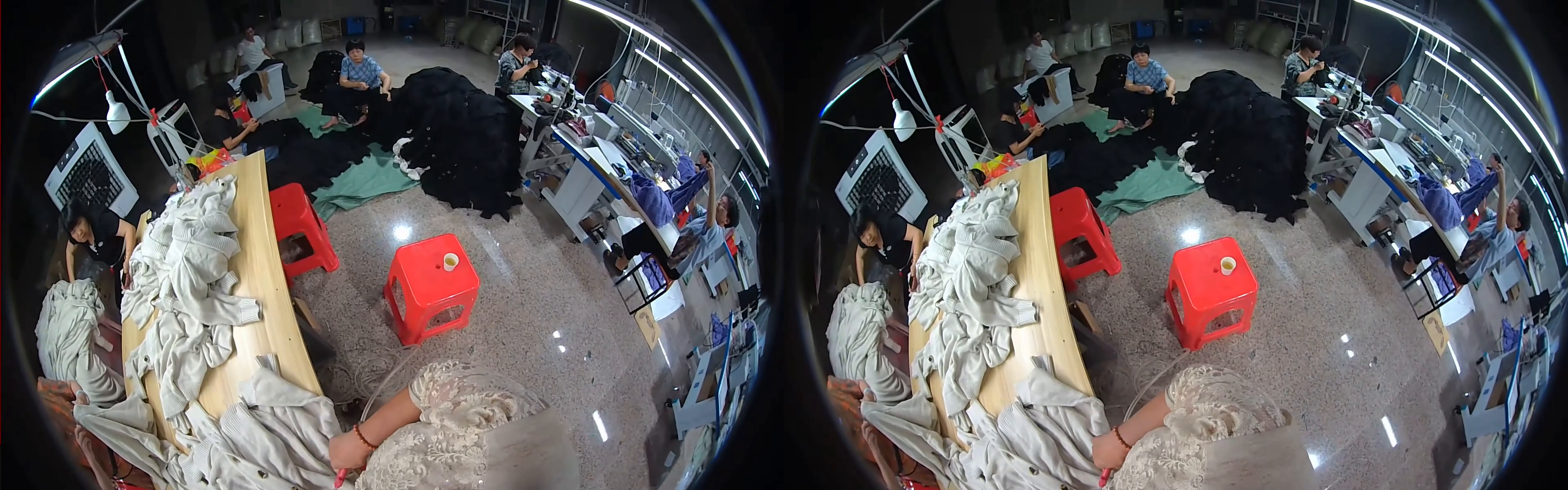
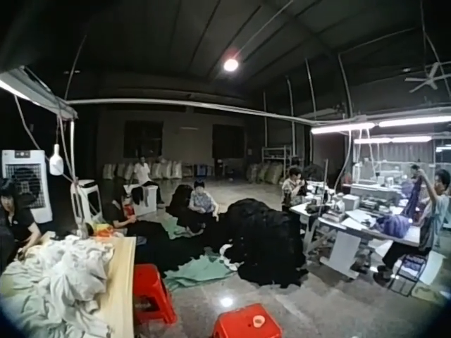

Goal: Trimming loose threads from sweaters using scissors in a textile factory.

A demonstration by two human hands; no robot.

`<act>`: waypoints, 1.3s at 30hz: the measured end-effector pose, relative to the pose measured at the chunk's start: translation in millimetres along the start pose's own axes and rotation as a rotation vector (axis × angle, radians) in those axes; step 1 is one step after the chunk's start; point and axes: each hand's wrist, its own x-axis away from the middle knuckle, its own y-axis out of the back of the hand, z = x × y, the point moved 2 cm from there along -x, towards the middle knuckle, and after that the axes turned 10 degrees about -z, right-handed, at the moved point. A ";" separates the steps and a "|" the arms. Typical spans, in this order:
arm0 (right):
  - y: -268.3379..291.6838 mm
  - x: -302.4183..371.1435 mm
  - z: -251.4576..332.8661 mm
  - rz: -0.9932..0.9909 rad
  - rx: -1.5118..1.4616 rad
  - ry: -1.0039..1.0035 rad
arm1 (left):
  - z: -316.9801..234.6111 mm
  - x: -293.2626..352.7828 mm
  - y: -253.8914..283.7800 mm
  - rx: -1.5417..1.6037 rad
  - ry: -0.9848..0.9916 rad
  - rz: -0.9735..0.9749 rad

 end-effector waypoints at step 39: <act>45.1 40.5 -21.7 0.126 -0.179 -0.156 | -186.8 66.2 -35.9 -0.443 -0.280 -0.482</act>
